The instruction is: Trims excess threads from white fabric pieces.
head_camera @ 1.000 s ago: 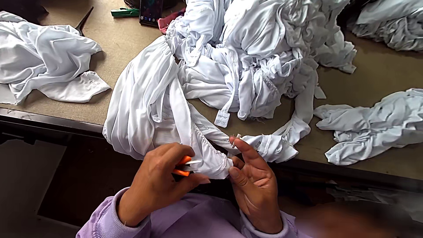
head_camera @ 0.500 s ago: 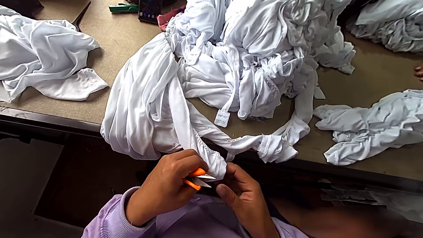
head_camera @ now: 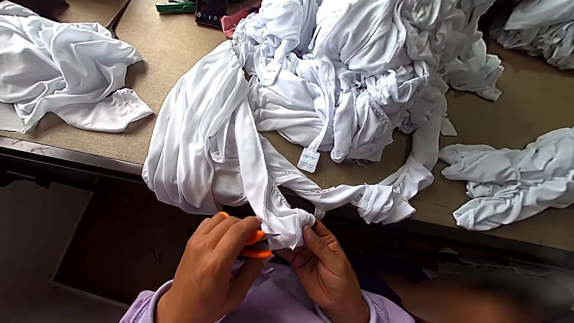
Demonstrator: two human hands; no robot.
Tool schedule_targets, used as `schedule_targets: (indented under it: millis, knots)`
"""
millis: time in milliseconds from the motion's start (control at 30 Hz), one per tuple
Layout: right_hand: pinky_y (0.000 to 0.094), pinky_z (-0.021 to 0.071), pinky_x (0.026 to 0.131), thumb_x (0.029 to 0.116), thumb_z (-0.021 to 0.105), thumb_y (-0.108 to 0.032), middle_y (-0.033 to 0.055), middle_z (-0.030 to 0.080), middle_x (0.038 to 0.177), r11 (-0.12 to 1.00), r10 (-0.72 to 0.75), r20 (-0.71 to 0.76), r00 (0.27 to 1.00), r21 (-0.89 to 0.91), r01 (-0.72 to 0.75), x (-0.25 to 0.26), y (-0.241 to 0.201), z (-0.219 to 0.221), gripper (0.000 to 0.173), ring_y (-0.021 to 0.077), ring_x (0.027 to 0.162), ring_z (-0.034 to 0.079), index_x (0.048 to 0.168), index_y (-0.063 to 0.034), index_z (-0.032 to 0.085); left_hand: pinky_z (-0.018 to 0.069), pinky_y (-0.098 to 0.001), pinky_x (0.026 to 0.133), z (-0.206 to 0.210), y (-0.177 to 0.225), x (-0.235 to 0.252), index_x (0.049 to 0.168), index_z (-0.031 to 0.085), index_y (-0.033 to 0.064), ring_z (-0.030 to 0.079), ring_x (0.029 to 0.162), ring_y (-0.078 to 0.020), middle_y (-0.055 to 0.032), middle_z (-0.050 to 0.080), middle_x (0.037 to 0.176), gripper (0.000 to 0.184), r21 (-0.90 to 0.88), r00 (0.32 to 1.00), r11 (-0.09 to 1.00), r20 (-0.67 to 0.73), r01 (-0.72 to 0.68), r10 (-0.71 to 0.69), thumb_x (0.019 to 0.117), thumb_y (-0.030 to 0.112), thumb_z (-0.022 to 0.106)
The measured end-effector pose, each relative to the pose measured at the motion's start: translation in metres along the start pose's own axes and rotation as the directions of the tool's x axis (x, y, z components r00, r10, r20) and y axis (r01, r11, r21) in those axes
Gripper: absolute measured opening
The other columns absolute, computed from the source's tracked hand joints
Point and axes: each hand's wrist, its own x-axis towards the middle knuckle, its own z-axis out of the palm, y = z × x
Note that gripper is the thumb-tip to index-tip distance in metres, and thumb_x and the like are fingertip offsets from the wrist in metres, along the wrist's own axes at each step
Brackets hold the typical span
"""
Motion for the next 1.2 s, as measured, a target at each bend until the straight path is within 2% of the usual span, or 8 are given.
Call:
schedule_targets:
  millis: [67, 133, 233, 400, 600, 800, 967, 1200]
  knots:
    - [0.0390, 0.0612, 0.092, 0.1011, 0.061, -0.015, 0.0150, 0.076, 0.109, 1.000, 0.007, 0.014, 1.000, 0.020, -0.007, -0.002, 0.003, 0.000, 0.023, 0.0225, 0.099, 0.076, 0.121, -0.0080, 0.072, 0.0485, -0.0280, 0.078, 0.000, 0.003, -0.008, 0.118, 0.068, 0.0121, 0.063, 0.083, -0.0091, 0.0006, 0.072, 0.092, 0.033, 0.128, 0.999, 0.991, -0.014, -0.036, 0.038, 0.1000, 0.039, 0.063]
    - [0.0400, 0.0598, 0.095, 0.1009, 0.061, -0.012, 0.0142, 0.074, 0.114, 1.000, -0.030, 0.063, 0.998, -0.002, 0.030, -0.003, 0.004, 0.000, 0.028, 0.0233, 0.103, 0.075, 0.128, -0.0105, 0.069, 0.0471, -0.0286, 0.077, -0.001, 0.007, -0.011, 0.116, 0.067, 0.0122, 0.064, 0.078, -0.0099, 0.0001, 0.073, 0.088, 0.035, 0.224, 0.998, 0.973, -0.021, -0.060, 0.067, 0.1016, 0.043, 0.060]
    - [0.0431, 0.0566, 0.101, 0.1011, 0.060, -0.010, 0.0117, 0.070, 0.126, 0.994, -0.082, 0.157, 0.984, -0.061, 0.092, -0.005, 0.005, -0.002, 0.039, 0.0248, 0.113, 0.071, 0.140, -0.0172, 0.060, 0.0464, -0.0302, 0.077, -0.001, 0.007, -0.011, 0.113, 0.068, 0.0104, 0.063, 0.074, -0.0111, -0.0014, 0.073, 0.086, 0.035, 0.282, 0.995, 0.956, -0.034, -0.077, 0.090, 0.1015, 0.043, 0.061]
    - [0.0483, 0.0503, 0.109, 0.1024, 0.058, -0.012, 0.0119, 0.059, 0.143, 0.995, -0.100, 0.249, 0.963, 0.012, 0.101, -0.006, 0.002, -0.002, 0.047, 0.0301, 0.127, 0.063, 0.149, -0.0202, 0.052, 0.0478, -0.0320, 0.078, 0.000, 0.005, -0.008, 0.115, 0.071, 0.0084, 0.064, 0.076, -0.0128, -0.0033, 0.073, 0.088, 0.039, 0.336, 0.993, 0.937, -0.033, -0.095, 0.112, 0.1011, 0.043, 0.062]
    - [0.0482, 0.0417, 0.116, 0.1031, 0.058, -0.016, 0.0172, 0.062, 0.140, 0.995, -0.053, 0.301, 0.952, 0.097, 0.024, -0.011, 0.001, -0.004, 0.051, 0.0328, 0.131, 0.059, 0.153, -0.0202, 0.046, 0.0471, -0.0338, 0.080, -0.004, 0.002, -0.002, 0.116, 0.071, 0.0078, 0.064, 0.075, -0.0140, -0.0034, 0.072, 0.085, 0.040, 0.370, 0.988, 0.918, 0.004, -0.146, 0.156, 0.1030, 0.043, 0.058]
    - [0.0475, 0.0349, 0.121, 0.1042, 0.056, -0.019, 0.0181, 0.060, 0.143, 0.992, -0.031, 0.360, 0.932, 0.125, -0.015, -0.014, 0.002, -0.005, 0.056, 0.0337, 0.135, 0.055, 0.158, -0.0214, 0.038, 0.0472, -0.0344, 0.081, -0.002, 0.002, 0.002, 0.117, 0.071, 0.0075, 0.064, 0.075, -0.0139, -0.0035, 0.073, 0.086, 0.040, 0.366, 0.982, 0.912, 0.028, -0.185, 0.189, 0.1047, 0.042, 0.055]
    - [0.0472, 0.0332, 0.122, 0.1041, 0.056, -0.021, 0.0162, 0.058, 0.146, 0.996, -0.021, 0.384, 0.923, 0.091, -0.015, -0.014, 0.001, -0.006, 0.059, 0.0322, 0.137, 0.054, 0.159, -0.0225, 0.036, 0.0474, -0.0342, 0.080, -0.003, 0.003, 0.005, 0.118, 0.071, 0.0060, 0.064, 0.074, -0.0146, -0.0045, 0.072, 0.085, 0.041, 0.363, 0.979, 0.910, 0.043, -0.201, 0.199, 0.1058, 0.040, 0.052]
    - [0.0437, 0.0306, 0.123, 0.1037, 0.057, -0.023, 0.0099, 0.055, 0.150, 0.999, -0.012, 0.425, 0.905, -0.023, 0.024, -0.015, 0.002, -0.003, 0.061, 0.0271, 0.142, 0.050, 0.159, -0.0257, 0.033, 0.0476, -0.0334, 0.073, 0.001, 0.005, 0.009, 0.117, 0.070, 0.0034, 0.062, 0.070, -0.0159, -0.0052, 0.069, 0.080, 0.043, 0.347, 0.978, 0.915, 0.049, -0.209, 0.205, 0.1075, 0.039, 0.048]
